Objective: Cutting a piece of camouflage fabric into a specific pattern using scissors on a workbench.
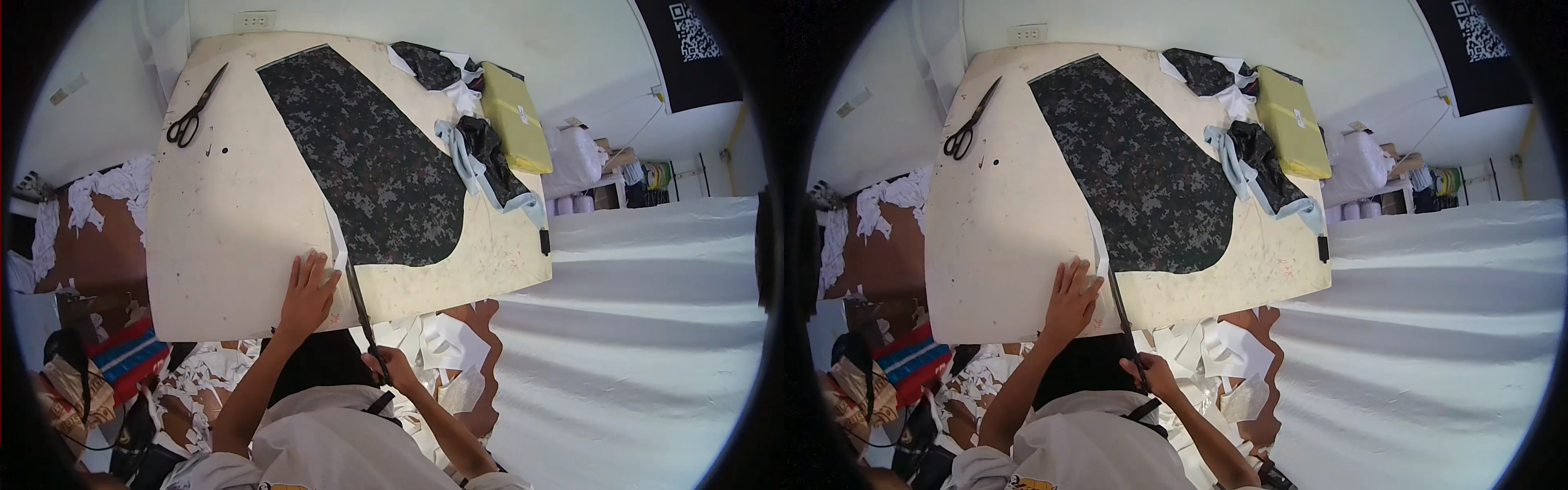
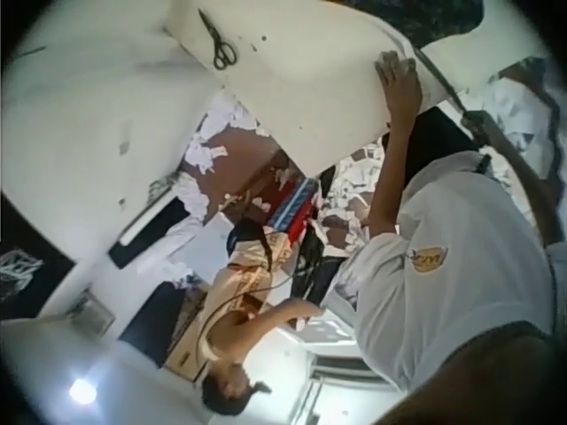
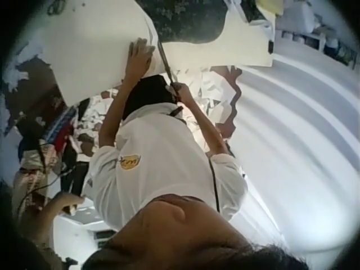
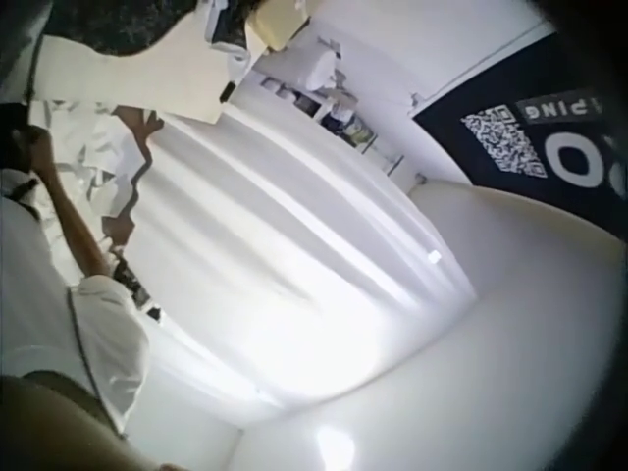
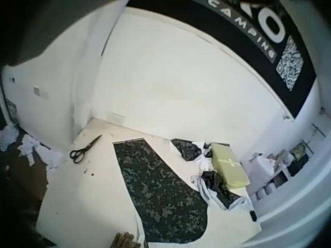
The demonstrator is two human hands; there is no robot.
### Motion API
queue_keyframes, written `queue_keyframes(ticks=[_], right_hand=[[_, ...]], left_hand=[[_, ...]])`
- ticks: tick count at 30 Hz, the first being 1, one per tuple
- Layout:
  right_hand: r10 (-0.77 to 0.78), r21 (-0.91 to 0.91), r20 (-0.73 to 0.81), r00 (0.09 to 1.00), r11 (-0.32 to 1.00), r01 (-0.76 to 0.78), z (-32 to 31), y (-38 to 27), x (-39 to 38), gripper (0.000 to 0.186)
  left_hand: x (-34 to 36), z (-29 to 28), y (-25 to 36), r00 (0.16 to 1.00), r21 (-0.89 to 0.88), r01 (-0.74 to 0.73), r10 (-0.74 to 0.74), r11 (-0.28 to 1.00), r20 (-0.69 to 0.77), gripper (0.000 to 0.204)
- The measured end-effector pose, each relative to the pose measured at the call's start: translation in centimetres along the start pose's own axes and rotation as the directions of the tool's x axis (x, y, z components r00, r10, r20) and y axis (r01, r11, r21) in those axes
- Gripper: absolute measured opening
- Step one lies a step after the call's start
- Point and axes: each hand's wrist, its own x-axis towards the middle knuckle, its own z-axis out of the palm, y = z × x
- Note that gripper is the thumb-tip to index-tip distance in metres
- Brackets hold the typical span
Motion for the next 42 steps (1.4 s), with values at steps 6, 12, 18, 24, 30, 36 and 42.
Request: queue_keyframes(ticks=[6,12,18,24,30,36,42], right_hand=[[0.124,-0.016,0.067,0.99,0.992,-0.123,-0.3,1.1,-3.7,0.048],[0.035,0.026,0.004,0.999,0.999,-0.035,1.2,0.2,-0.1,0.04],[-0.001,-0.008,-0.036,0.999,1.0,0.001,1.6,-2.5,2.3,0.044],[-0.013,-0.011,-0.049,0.999,1.0,0.012,1.7,-3.6,2.8,0.045],[0.013,-0.07,-0.091,0.996,0.997,-0.019,1.5,-3.9,2.8,0.053],[-0.063,0.039,-0.062,0.996,0.997,0.065,1.0,-5.8,3.8,0.043],[-0.038,-0.106,-0.084,0.996,0.994,0.029,0.5,-6.1,4.3,0.043]], left_hand=[[-0.1,0.1,-0.1,1.0,-0.016,0.003,-0.003,1.0,-0.021,0.03],[-0.2,0.0,-0.2,1.0,-0.032,-0.013,0.012,0.999,-0.019,0.028],[-0.1,0.0,-0.1,1.0,-0.025,-0.025,0.025,0.999,0.006,0.026],[-0.1,0.1,-0.2,1.0,-0.033,-0.021,0.02,0.999,-0.011,0.026],[0.0,0.1,-0.2,1.0,-0.059,-0.021,0.02,0.998,-0.015,0.024],[-0.2,0.0,-0.4,0.999,-0.05,-0.031,0.031,0.998,0.008,0.025],[-0.2,0.2,-0.4,0.999,-0.046,-0.05,0.05,0.998,-0.014,0.024]])
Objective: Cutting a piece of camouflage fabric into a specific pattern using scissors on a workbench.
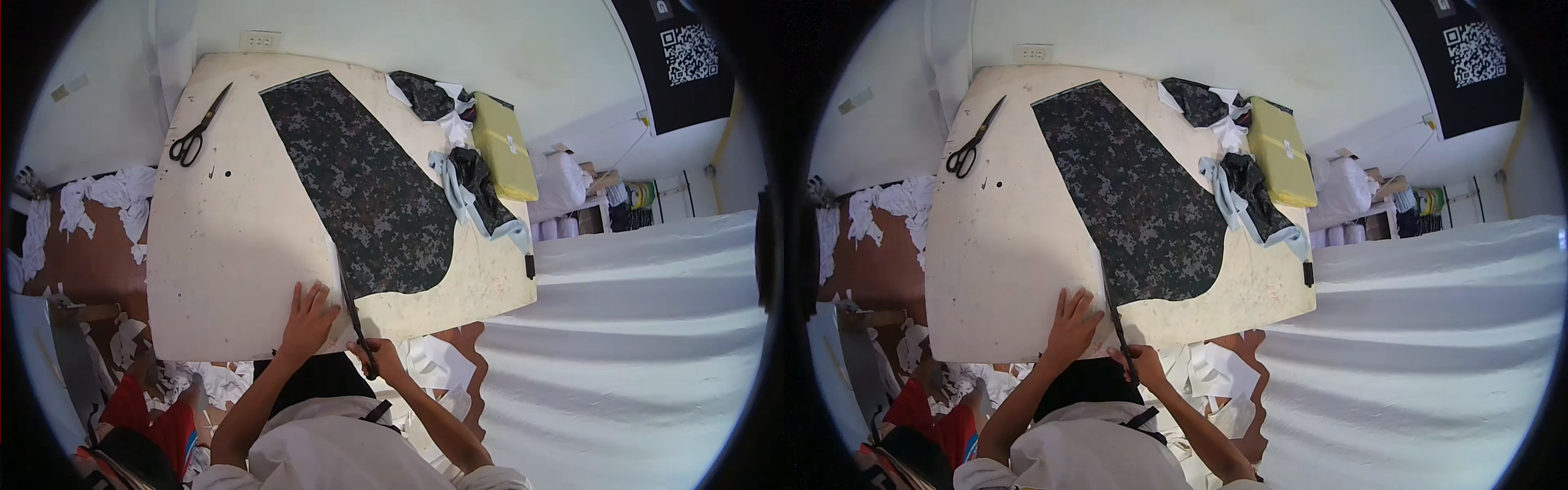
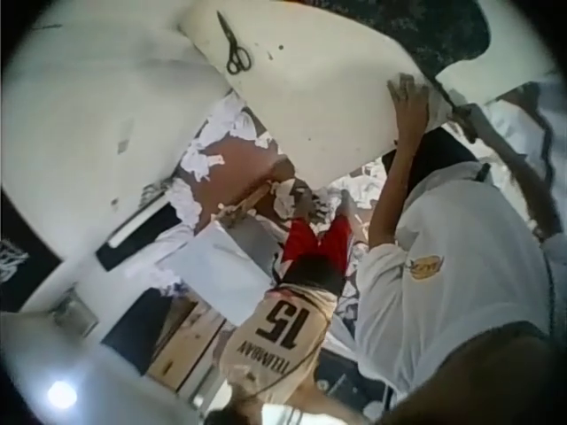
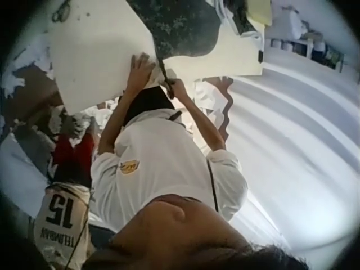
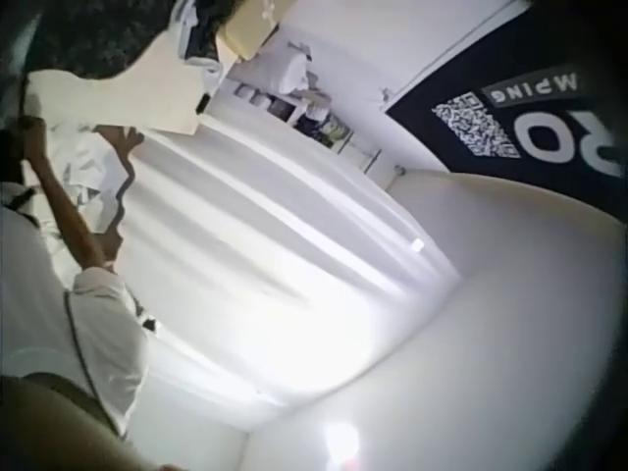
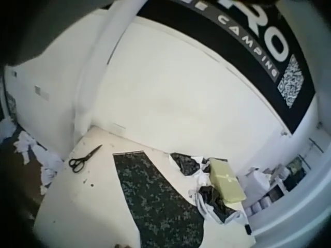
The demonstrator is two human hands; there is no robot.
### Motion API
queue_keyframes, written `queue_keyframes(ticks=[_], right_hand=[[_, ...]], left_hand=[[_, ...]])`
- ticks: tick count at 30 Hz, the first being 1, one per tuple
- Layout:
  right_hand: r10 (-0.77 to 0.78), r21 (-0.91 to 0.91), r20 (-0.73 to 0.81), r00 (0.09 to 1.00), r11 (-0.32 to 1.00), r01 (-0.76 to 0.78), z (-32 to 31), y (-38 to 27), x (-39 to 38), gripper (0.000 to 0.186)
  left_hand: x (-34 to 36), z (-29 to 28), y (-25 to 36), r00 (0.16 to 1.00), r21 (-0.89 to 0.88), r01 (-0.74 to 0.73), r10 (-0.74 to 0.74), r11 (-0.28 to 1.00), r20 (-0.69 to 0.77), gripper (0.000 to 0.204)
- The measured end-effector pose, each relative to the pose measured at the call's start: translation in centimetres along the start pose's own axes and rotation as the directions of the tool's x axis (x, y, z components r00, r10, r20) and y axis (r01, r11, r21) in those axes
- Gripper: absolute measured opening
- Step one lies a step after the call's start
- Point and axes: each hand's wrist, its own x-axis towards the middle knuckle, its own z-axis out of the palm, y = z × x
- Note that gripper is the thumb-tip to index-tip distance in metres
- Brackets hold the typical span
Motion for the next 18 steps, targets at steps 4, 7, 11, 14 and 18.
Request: queue_keyframes(ticks=[4,7,11,14,18], right_hand=[[-0.019,0.029,0.014,1.0,0.999,0.019,-0.8,-0.4,0.9,0.044],[-0.013,-0.031,0.022,1.0,0.999,0.014,-1.9,-1.0,1.8,0.048],[0.013,-0.184,0.056,0.998,0.983,-0.003,-3.6,-1.7,2.3,0.053],[0.014,-0.195,0.099,0.995,0.981,0.005,-4.9,-2.5,2.7,0.045],[-0.049,-0.21,0.134,0.99,0.975,0.077,-6.3,-3.9,4.0,0.045]], left_hand=[[-0.1,0.2,0.0,1.0,0.041,0.008,-0.008,0.999,0.001,0.024],[-0.2,0.3,0.0,0.999,0.053,0.025,-0.027,0.998,0.035,0.024],[-0.1,0.3,0.1,1.0,0.107,0.009,-0.012,0.994,0.027,0.026],[-0.1,0.2,0.2,0.999,0.129,0.001,-0.005,0.992,0.037,0.027],[0.0,0.1,0.3,0.997,0.136,-0.002,-0.008,0.991,0.072,0.028]])
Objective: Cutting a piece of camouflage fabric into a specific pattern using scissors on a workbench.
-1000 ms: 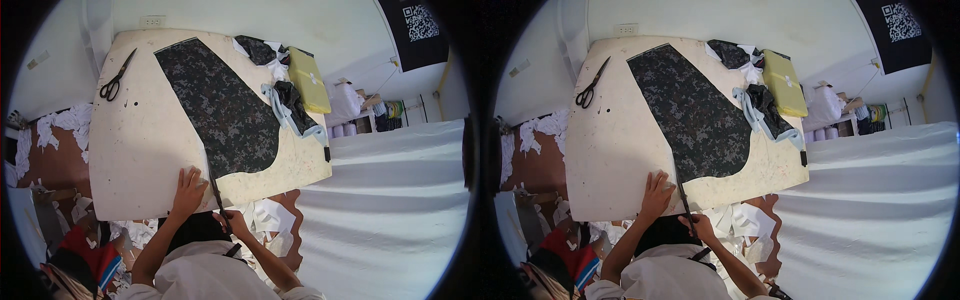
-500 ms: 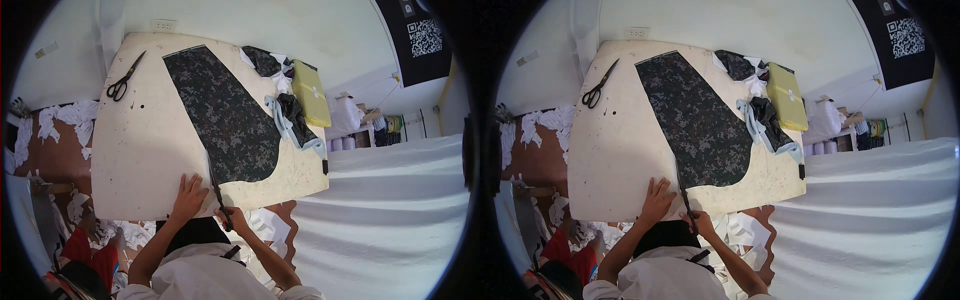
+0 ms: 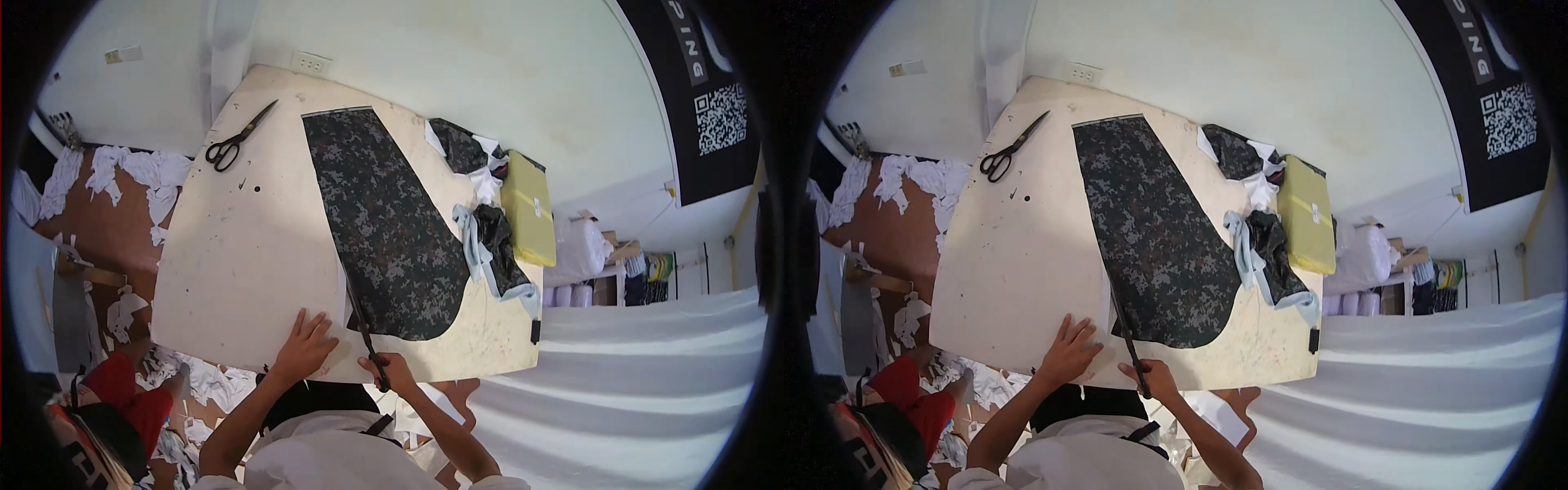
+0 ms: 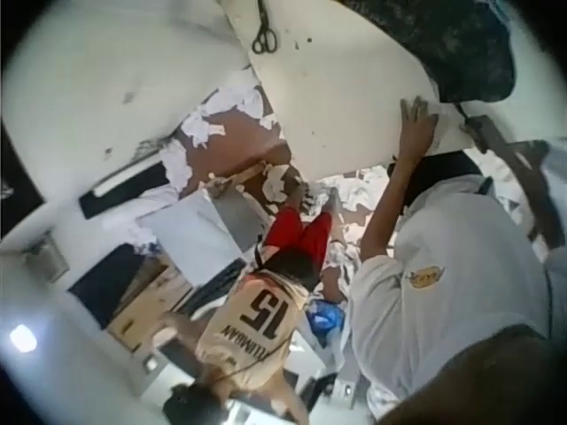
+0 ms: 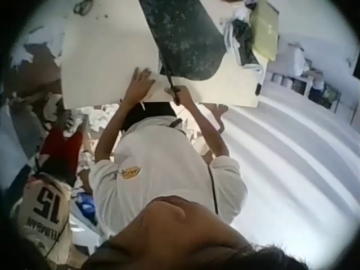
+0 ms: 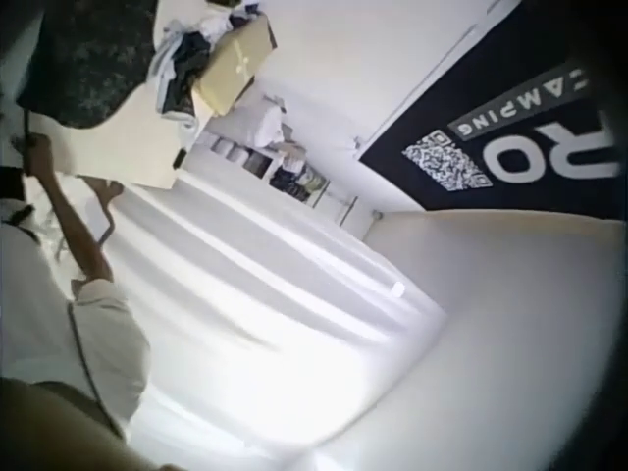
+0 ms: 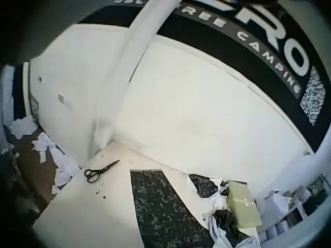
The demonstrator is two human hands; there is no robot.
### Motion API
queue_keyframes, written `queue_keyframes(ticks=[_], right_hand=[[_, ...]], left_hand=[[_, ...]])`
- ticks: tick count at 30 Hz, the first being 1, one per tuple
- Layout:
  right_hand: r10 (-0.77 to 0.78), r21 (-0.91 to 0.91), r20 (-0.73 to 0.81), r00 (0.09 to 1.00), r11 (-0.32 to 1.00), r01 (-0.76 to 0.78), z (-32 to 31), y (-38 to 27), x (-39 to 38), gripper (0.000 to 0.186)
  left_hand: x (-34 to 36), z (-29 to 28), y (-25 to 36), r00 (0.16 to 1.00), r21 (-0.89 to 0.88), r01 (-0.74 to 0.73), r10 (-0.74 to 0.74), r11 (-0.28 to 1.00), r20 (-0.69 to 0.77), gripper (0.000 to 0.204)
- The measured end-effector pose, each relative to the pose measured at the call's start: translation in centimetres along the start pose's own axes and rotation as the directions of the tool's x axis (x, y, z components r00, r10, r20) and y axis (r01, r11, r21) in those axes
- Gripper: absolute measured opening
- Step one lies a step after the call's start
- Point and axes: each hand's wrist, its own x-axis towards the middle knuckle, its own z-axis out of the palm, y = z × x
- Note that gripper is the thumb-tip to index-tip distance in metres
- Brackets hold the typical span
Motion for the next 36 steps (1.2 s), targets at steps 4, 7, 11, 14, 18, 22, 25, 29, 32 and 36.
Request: queue_keyframes(ticks=[4,7,11,14,18,22,25,29,32,36], right_hand=[[0.024,-0.114,0.019,1.0,0.993,-0.022,-1.8,-0.2,0.7,0.052],[0.015,-0.116,0.054,0.998,0.993,-0.008,-2.6,-0.4,1.3,0.051],[0.045,-0.043,0.087,0.995,0.998,-0.042,-2.8,-1.6,2.7,0.046],[0.015,-0.146,0.089,0.996,0.989,-0.001,-3.4,-2.5,3.2,0.046],[-0.015,-0.121,0.115,0.993,0.992,0.029,-4.0,-2.7,3.9,0.047],[-0.044,-0.06,0.133,0.99,0.997,0.052,-4.1,-2.8,6.0,0.046],[-0.1,-0.043,0.136,0.986,0.993,0.107,-4.0,-2.8,6.9,0.046],[-0.101,-0.014,0.138,0.985,0.994,0.104,-3.9,-2.9,7.0,0.05],[-0.134,-0.068,0.137,0.981,0.987,0.144,-4.6,-2.8,6.7,0.052],[-0.114,-0.156,0.123,0.986,0.979,0.133,-6.2,-1.1,5.0,0.053]], left_hand=[[0.0,-0.1,0.2,1.0,0.028,0.004,-0.003,1.0,-0.024,0.027],[0.1,-0.3,0.4,1.0,0.034,0.025,-0.024,0.999,-0.004,0.026],[0.0,-0.6,0.6,1.0,0.056,0.008,-0.008,0.998,-0.002,0.026],[0.0,-0.5,0.6,1.0,0.076,0.001,-0.002,0.997,0.002,0.025],[0.0,-0.4,0.8,1.0,0.078,0.005,-0.006,0.997,0.011,0.024],[0.1,-0.8,1.1,1.0,0.101,-0.008,0.008,0.995,0.0,0.026],[0.1,-0.9,1.1,1.0,0.106,-0.021,0.019,0.994,0.019,0.027],[-0.5,-0.1,1.1,0.998,0.096,-0.061,0.058,0.994,0.034,0.027],[-3.2,-0.5,1.4,1.0,0.095,-0.005,0.004,0.996,0.013,0.024],[-8.0,-3.8,1.0,0.697,0.19,0.714,-0.661,0.673,-0.278,0.047]])
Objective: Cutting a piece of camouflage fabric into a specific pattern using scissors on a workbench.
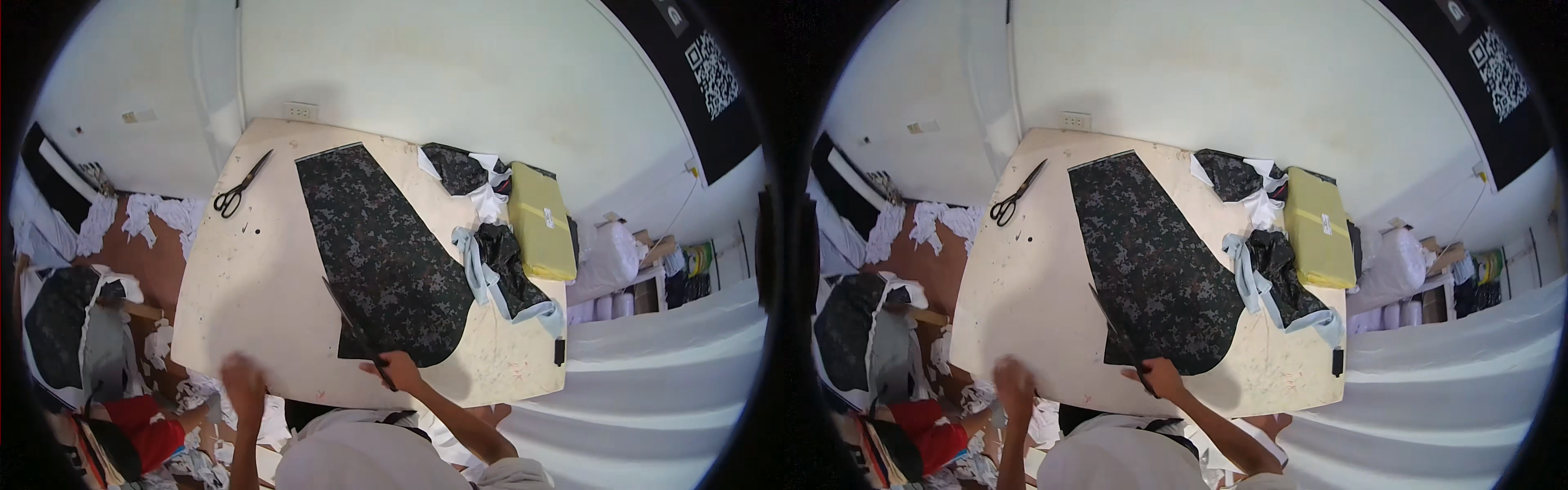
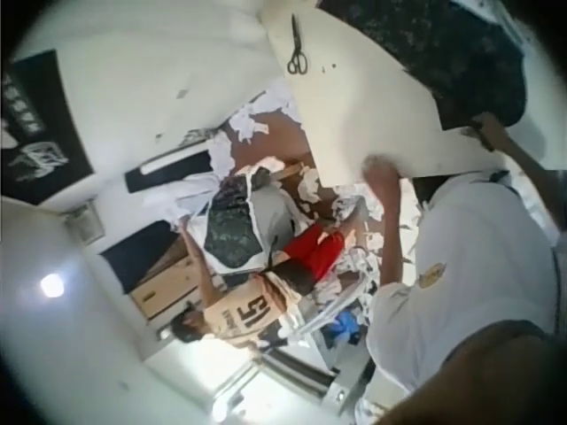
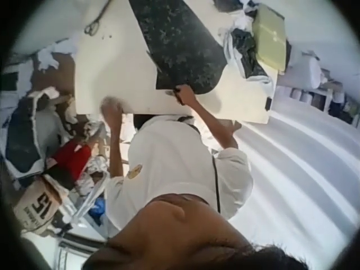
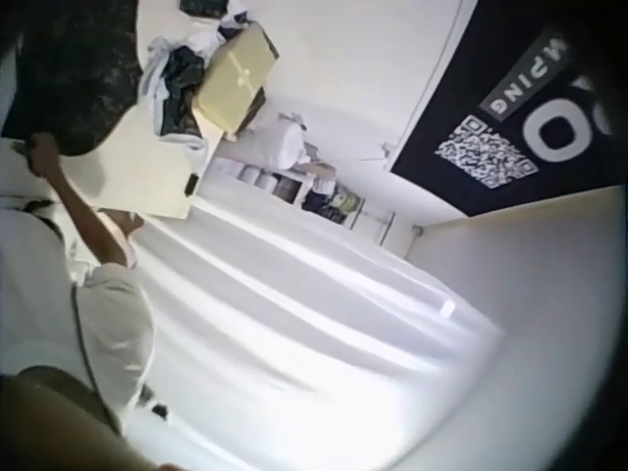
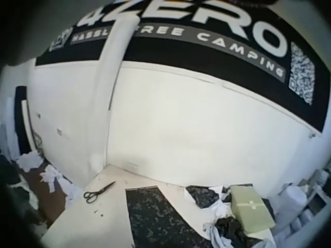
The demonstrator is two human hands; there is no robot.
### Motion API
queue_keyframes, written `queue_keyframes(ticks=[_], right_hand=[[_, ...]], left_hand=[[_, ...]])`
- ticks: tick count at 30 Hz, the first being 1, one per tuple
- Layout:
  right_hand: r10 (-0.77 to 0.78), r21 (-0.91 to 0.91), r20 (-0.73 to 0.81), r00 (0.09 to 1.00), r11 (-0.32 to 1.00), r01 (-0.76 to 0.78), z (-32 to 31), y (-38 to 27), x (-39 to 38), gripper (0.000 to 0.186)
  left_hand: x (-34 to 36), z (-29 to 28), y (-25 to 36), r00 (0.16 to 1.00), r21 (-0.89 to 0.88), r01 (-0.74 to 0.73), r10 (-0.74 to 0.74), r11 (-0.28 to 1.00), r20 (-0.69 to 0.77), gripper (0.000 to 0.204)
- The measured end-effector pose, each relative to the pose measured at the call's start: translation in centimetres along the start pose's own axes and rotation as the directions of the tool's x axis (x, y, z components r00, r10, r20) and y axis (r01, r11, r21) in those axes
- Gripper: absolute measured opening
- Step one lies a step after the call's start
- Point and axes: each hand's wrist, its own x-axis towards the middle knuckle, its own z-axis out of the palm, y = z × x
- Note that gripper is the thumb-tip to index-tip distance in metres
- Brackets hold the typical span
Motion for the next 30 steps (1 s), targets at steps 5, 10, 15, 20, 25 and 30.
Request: queue_keyframes(ticks=[5,10,15,20,25,30], right_hand=[[-0.226,-0.144,-0.294,0.929,0.971,0.191,0.7,3.7,-4.6,0.05],[-0.036,0.026,-0.464,0.885,0.998,0.055,0.0,5.7,-6.5,0.05],[0.107,0.187,-0.563,0.82,0.982,0.0,-1.3,7.3,-7.5,0.051],[0.314,0.45,-0.677,0.666,0.893,0.036,-0.7,9.1,-8.3,0.051],[0.41,0.495,-0.791,0.453,0.865,0.083,0.2,11.5,-8.7,0.05],[0.518,0.587,-0.793,0.321,0.79,0.175,0.2,12.9,-6.4,0.043]], left_hand=[[5.3,2.3,4.9,0.988,-0.049,0.148,-0.146,0.988,0.05,0.094],[19.1,9.2,17.8,0.785,-0.129,-0.567,0.581,0.813,0.215,0.09],[34.8,13.7,29.3,0.59,-0.14,-0.748,0.747,0.648,0.306,0.043],[38.7,11.8,45.5,0.718,-0.785,-0.432,0.696,0.445,0.0,0.007],[37.5,4.7,54.8,0.729,-0.994,-0.098,0.677,-0.048,-0.105,0.005],[36.5,13.4,56.3,0.593,-0.911,0.003,0.733,0.412,0.333,0.02]])
